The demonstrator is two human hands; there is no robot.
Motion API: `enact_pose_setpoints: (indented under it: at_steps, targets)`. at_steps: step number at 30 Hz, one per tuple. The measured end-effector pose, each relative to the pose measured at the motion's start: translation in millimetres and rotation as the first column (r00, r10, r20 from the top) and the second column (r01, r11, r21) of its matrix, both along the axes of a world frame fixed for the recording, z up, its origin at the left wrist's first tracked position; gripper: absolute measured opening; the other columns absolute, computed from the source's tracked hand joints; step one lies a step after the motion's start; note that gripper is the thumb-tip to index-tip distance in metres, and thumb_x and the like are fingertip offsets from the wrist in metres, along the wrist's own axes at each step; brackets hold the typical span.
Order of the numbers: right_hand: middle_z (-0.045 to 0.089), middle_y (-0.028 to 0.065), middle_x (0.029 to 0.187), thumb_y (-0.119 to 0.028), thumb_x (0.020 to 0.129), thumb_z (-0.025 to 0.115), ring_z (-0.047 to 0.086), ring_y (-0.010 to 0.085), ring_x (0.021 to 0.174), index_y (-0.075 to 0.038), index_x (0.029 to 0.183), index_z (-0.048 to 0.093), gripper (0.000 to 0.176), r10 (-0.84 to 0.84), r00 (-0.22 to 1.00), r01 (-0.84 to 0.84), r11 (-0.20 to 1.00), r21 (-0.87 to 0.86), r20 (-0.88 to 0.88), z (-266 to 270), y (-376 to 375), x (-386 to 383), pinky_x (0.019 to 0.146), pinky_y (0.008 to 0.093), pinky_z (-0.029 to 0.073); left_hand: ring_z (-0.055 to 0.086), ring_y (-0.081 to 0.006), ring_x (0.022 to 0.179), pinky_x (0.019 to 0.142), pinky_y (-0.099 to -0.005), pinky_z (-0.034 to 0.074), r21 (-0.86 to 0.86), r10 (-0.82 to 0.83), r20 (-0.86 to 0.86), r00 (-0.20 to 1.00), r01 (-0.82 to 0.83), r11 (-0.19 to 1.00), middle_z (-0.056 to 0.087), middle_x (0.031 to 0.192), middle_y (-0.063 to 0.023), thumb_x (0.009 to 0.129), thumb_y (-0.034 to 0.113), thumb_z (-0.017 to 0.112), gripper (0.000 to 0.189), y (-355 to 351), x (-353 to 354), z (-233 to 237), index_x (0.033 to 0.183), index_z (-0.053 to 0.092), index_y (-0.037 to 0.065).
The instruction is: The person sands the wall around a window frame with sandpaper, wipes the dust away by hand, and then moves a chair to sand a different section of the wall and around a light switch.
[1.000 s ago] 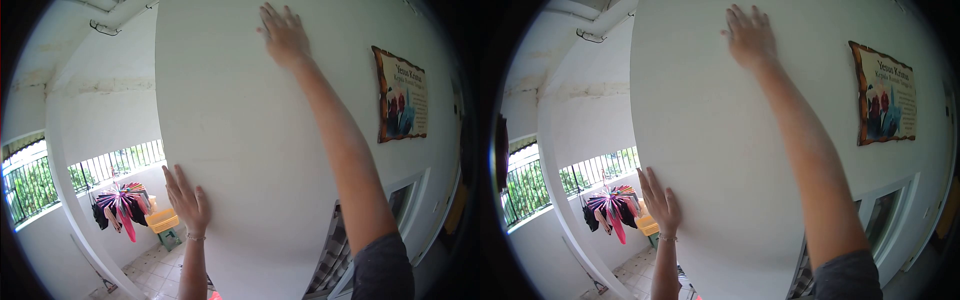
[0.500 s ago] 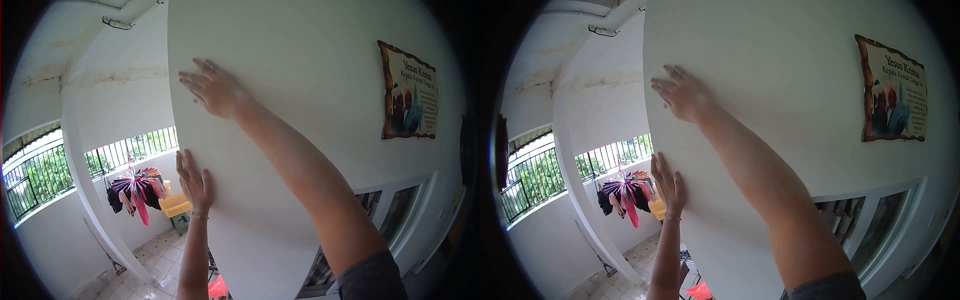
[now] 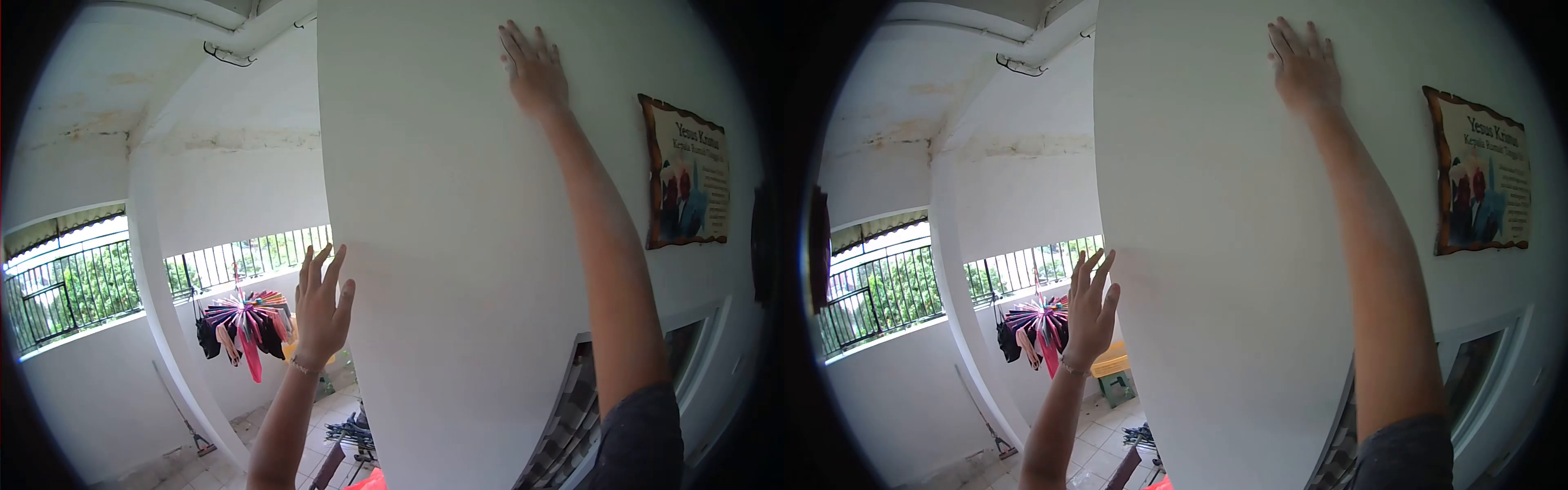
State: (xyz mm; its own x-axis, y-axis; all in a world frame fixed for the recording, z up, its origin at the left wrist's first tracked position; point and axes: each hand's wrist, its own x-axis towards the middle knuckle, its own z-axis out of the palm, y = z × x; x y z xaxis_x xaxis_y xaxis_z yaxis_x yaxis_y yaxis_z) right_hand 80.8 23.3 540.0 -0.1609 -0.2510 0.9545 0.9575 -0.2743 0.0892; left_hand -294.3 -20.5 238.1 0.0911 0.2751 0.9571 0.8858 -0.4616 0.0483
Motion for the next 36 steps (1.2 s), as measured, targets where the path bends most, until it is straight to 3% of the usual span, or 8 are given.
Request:
enact_pose_setpoints:
  at_steps: [3, 4, 8, 16, 23, 25, 28, 36]
  targets:
    - [0.018, -0.0025, 0.167, -0.035, 0.108, 0.033, 0.013, 0.0314, 0.154, -0.019, 0.16, 0.022, 0.056, 0.038, 0.998, -0.042, 0.995, -0.086, -0.047, 2, 2, -85, 0.127, 0.048, 0.012, 0.027, -0.0379, 0.15, 0.116, -0.0519, 0.031, -0.003, -0.256, 0.169, 0.952, 0.26, 0.966, 0.037, 0.159, -0.0146, 0.103, 0.037, 0.041, 0.056, 23, 10, -21, 0.15, 0.045, 0.008]
    - [0.013, 0.0031, 0.169, -0.036, 0.11, 0.031, 0.01, 0.0343, 0.155, -0.013, 0.161, 0.018, 0.058, 0.09, 0.996, -0.085, 0.978, -0.191, 0.02, -2, 1, -115, 0.128, 0.0472, 0.008, 0.016, -0.0366, 0.154, 0.121, -0.0534, 0.02, -0.046, -0.338, 0.219, 0.915, 0.356, 0.933, 0.024, 0.165, -0.0191, 0.104, 0.047, 0.037, 0.068, 26, 22, -31, 0.155, 0.033, 0.002]
    - [0.022, -0.008, 0.167, -0.036, 0.107, 0.035, 0.014, 0.0273, 0.155, -0.026, 0.157, 0.033, 0.051, 0.191, 0.953, -0.16, 0.977, -0.144, 0.234, -51, 40, -193, 0.126, 0.0486, 0.009, -0.006, -0.04, 0.155, 0.123, -0.0517, 0.001, -0.058, -0.071, 0.092, 0.993, 0.076, 0.995, -0.003, 0.168, -0.0222, 0.102, 0.049, 0.038, 0.085, 42, 70, -74, 0.159, 0.0, -0.002]
    - [0.029, -0.0068, 0.164, -0.037, 0.104, 0.044, 0.018, 0.0257, 0.154, -0.03, 0.153, 0.04, 0.05, 0.465, 0.704, -0.141, 0.832, -0.537, 0.537, -200, 5, -133, 0.126, 0.0493, 0.013, -0.009, -0.0397, 0.154, 0.124, -0.0511, -0.002, 0.018, -0.332, 0.411, 0.849, 0.357, 0.934, -0.005, 0.168, -0.0205, 0.105, 0.058, 0.015, 0.08, 37, 105, -55, 0.16, -0.004, 0.002]
    - [0.031, -0.0073, 0.163, -0.034, 0.103, 0.048, 0.021, 0.0329, 0.152, -0.035, 0.152, 0.042, 0.049, 0.105, 0.921, -0.055, 0.988, -0.141, 0.374, -106, -32, 22, 0.125, 0.0557, 0.013, -0.01, -0.0381, 0.154, 0.123, -0.0512, -0.003, -0.011, -0.205, 0.228, 0.952, 0.213, 0.977, -0.006, 0.167, -0.0224, 0.103, 0.064, 0.015, 0.085, 45, 91, -34, 0.16, 0.003, 0.002]
    - [0.013, 0.002, 0.169, -0.032, 0.11, 0.031, 0.01, 0.0359, 0.154, -0.023, 0.16, 0.023, 0.052, -0.031, 0.958, 0.088, 0.978, -0.19, 0.284, -71, -37, 29, 0.127, 0.0518, 0.008, -0.006, -0.0392, 0.155, 0.123, -0.0524, -0.001, 0.049, -0.092, 0.158, 0.983, 0.085, 0.995, -0.002, 0.167, -0.0239, 0.102, 0.063, 0.023, 0.088, 51, 102, -41, 0.16, 0.007, 0.0]
    - [0.013, 0.0026, 0.169, -0.032, 0.11, 0.03, 0.01, 0.0362, 0.154, -0.025, 0.16, 0.024, 0.051, 0.048, 0.997, -0.032, 0.975, -0.22, 0.068, -28, -20, -21, 0.127, 0.0519, 0.009, 0.0, -0.0407, 0.155, 0.123, -0.0539, 0.003, 0.111, 0.03, 0.088, 0.996, -0.04, 0.993, 0.004, 0.167, -0.0247, 0.101, 0.06, 0.028, 0.087, 52, 115, -53, 0.159, 0.009, -0.002]
    - [0.028, -0.0087, 0.164, -0.043, 0.104, 0.045, 0.019, 0.0314, 0.153, -0.032, 0.152, 0.042, 0.05, 0.273, 0.829, -0.131, 0.944, -0.303, 0.489, -103, 31, -182, 0.126, 0.0521, 0.011, 0.011, -0.0372, 0.155, 0.123, -0.0516, 0.01, 0.124, 0.025, 0.252, 0.967, -0.058, 0.991, 0.016, 0.166, -0.0195, 0.102, 0.056, 0.028, 0.081, 53, 130, -78, 0.159, 0.017, 0.0]
